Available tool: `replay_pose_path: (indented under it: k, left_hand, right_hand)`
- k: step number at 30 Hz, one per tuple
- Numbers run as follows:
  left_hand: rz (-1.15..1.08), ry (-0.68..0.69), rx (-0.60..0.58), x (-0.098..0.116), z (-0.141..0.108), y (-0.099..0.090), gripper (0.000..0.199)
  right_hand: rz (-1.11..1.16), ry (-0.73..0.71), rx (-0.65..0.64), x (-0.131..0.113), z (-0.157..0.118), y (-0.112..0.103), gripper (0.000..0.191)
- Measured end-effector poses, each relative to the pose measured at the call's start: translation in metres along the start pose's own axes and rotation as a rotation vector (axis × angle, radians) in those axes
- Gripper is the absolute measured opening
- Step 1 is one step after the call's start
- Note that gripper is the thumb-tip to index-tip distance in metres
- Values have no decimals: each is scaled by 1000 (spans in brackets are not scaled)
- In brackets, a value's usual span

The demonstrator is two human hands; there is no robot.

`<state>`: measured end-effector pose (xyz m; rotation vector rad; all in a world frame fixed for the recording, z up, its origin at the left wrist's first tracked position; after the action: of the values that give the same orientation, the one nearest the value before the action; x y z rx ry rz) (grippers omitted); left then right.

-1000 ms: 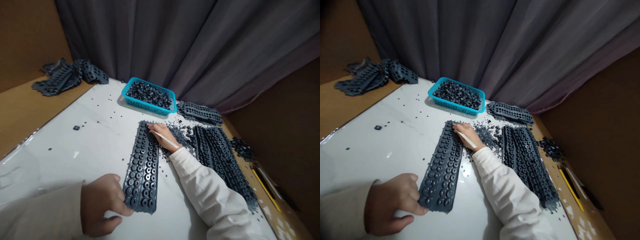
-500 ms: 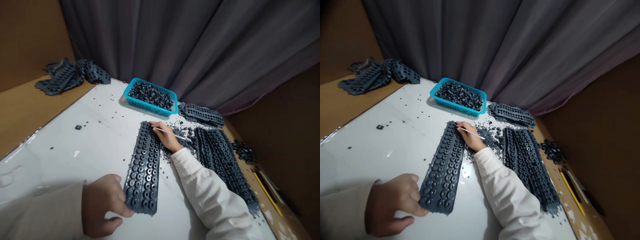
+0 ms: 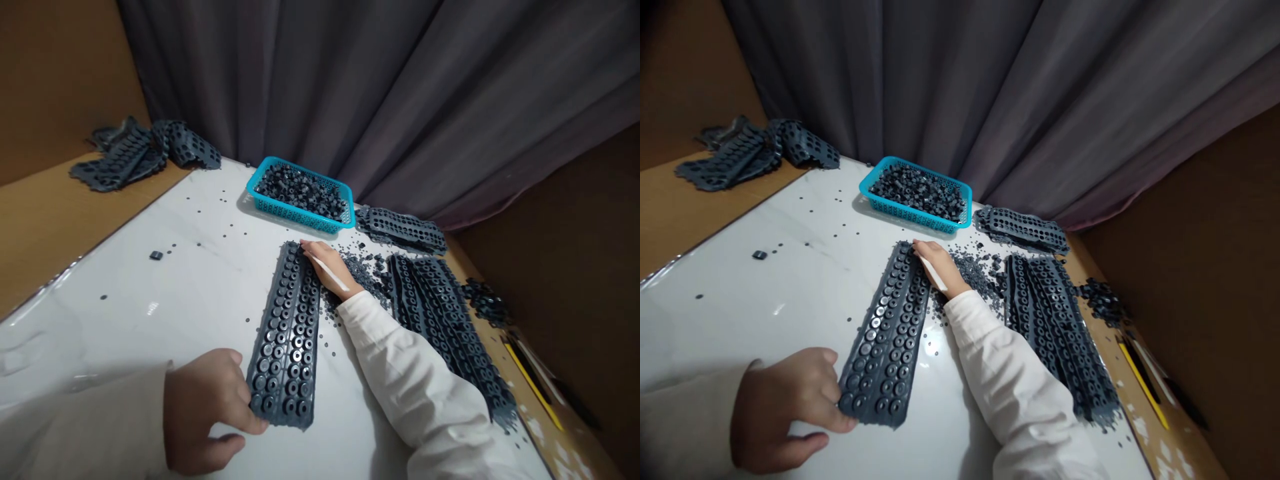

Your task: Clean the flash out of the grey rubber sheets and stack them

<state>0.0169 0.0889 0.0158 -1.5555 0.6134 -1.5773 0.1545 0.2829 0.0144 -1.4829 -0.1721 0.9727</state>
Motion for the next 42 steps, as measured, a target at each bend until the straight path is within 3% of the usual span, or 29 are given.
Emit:
replay_pose_path:
  k: [6, 14, 25, 33, 38, 42]
  left_hand:
    - [-5, 13, -1, 1, -1, 1, 35]
    - [-13, -22, -4, -1, -1, 6, 34]
    - [-14, -8, 4, 0, -1, 2, 34]
    - [8, -20, 26, 0, -3, 0, 37]
    - [-10, 6, 2, 1, -1, 0, 37]
    - [-20, 7, 7, 1, 1, 3, 34]
  right_hand:
    - [8, 59, 91, 5, 4, -12, 21]
    - [276, -12, 44, -11, 2, -1, 16]
    - [8, -50, -38, -10, 10, 6, 23]
    - [-50, 36, 88, 5, 18, -11, 23]
    - [-39, 87, 136, -16, -6, -24, 19]
    - [-123, 257, 114, -23, -42, -37, 21]
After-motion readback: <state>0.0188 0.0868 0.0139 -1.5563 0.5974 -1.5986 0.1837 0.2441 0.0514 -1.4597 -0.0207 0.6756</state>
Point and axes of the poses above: each hand's wrist, its own z-axis towards the middle knuckle, its own y-axis out of the palm, x = y × z, the point moved 9 cm from there along z, towards the middle knuckle, and after that the axes turned 14 degrees about -x, right-handed, at the moved point
